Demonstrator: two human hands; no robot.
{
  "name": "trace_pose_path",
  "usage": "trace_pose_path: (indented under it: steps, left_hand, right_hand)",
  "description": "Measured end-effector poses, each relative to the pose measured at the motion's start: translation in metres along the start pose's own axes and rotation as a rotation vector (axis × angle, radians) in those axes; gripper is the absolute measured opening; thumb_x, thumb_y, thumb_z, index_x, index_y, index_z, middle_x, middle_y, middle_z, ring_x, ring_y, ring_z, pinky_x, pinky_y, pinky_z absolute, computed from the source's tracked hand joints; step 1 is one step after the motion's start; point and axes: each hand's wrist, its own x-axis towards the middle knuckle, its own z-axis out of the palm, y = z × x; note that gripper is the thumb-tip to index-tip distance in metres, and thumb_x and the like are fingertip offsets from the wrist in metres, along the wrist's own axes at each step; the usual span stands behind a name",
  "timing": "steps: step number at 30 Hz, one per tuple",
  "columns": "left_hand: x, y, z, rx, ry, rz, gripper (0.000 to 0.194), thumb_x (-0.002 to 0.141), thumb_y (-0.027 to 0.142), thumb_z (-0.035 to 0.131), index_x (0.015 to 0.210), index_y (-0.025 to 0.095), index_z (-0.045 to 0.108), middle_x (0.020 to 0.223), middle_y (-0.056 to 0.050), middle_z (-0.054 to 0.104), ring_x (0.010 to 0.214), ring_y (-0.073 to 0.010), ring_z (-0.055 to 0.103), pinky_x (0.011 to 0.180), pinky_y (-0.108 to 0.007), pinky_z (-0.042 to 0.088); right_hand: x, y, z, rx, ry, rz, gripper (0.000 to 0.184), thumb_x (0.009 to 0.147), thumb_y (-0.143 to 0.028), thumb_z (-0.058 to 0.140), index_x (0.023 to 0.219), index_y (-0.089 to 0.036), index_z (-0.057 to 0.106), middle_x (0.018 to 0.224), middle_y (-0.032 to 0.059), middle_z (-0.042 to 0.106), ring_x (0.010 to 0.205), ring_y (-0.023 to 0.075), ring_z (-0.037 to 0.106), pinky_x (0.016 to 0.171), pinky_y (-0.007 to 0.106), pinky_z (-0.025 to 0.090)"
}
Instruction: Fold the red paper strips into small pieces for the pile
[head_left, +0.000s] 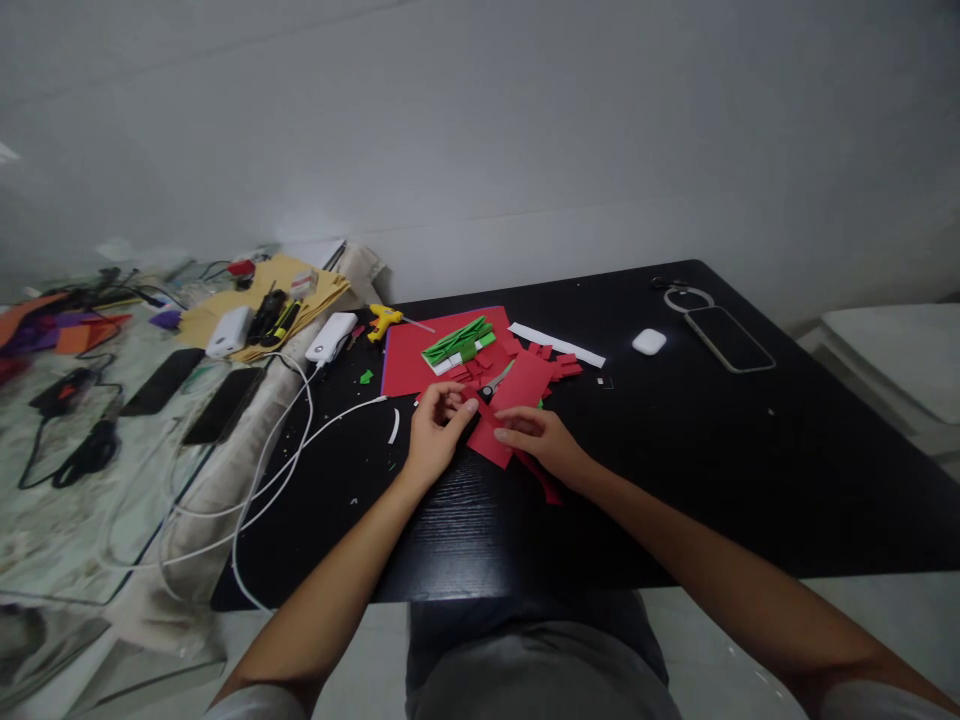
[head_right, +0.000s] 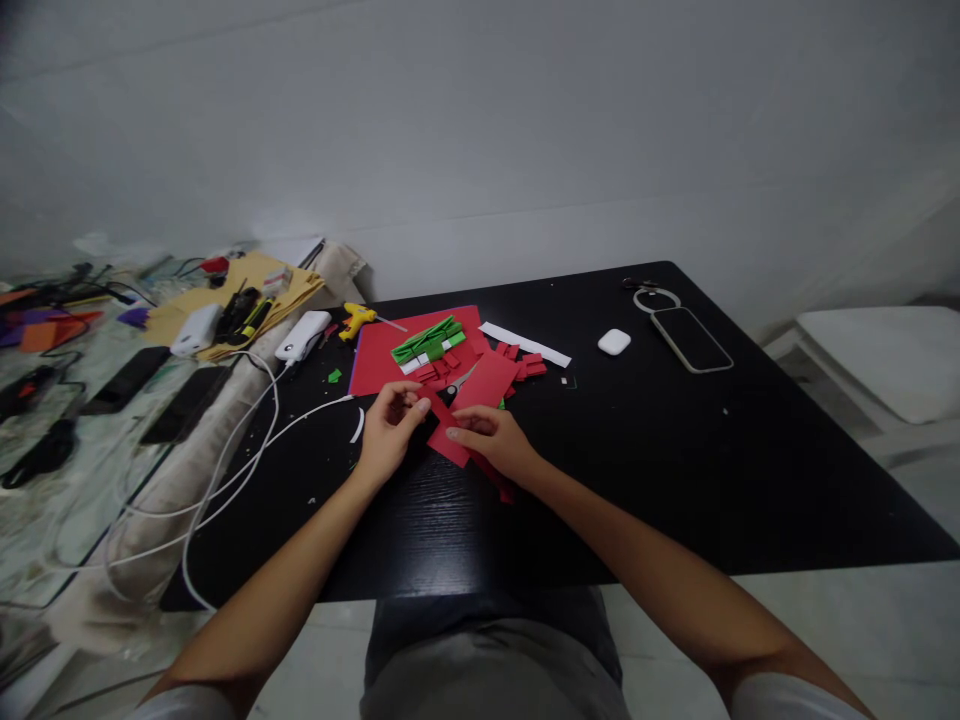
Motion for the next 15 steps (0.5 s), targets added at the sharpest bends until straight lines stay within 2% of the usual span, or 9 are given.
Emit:
trace_pose_path:
  steps: [3,7,11,15]
  left_hand:
    - [0.0007,0.0021,-0.0017,0.044,-0.012,0.009,0.030,0.082,0.044,0.079,0.094,0.020,0.066,0.083,0.001,0.058,0.069,-0.0119,0.054,0.068,-0.025,0.045]
    - [0.0020,0.0075,-0.0034,0.107,-0.055,0.059,0.030,0.083,0.046,0.077,0.079,0.019,0.065,0.084,-0.002,0.062,0.076,-0.0150,0.056,0.071,-0.027,0.045]
    - [0.0027,0.0091,-0.0030,0.024,-0.135,-0.060,0.037,0.083,0.052,0.076,0.075,0.018,0.064,0.072,0.001,0.061,0.065,-0.0133,0.053,0.063,-0.026,0.044]
    - [0.0038,0.0059,-0.0037,-0.009,-0.131,-0.095,0.037,0.080,0.052,0.079,0.076,0.018,0.065,0.069,0.002,0.061,0.057,-0.0103,0.051,0.055,-0.023,0.042]
  right_hand:
    - [0.0005,0.0017,-0.0005,-0.030,-0.017,-0.021,0.042,0.065,-0.042,0.090,0.099,-0.020,0.077,0.093,0.0032,0.076,0.087,0.0204,0.070,0.086,0.036,0.054]
    - [0.0008,0.0035,-0.0005,-0.065,-0.035,-0.031,0.042,0.067,-0.043,0.089,0.098,-0.019,0.076,0.089,0.0015,0.074,0.081,0.0185,0.068,0.081,0.034,0.053]
    - [-0.0004,0.0016,0.0001,-0.025,-0.081,-0.033,0.039,0.066,-0.040,0.091,0.092,-0.020,0.069,0.084,-0.0013,0.071,0.079,0.0170,0.067,0.079,0.032,0.052]
    - [-0.0013,0.0001,-0.0004,0.078,-0.196,-0.012,0.046,0.062,-0.032,0.095,0.091,-0.022,0.060,0.091,-0.0012,0.075,0.083,0.0165,0.071,0.083,0.031,0.053]
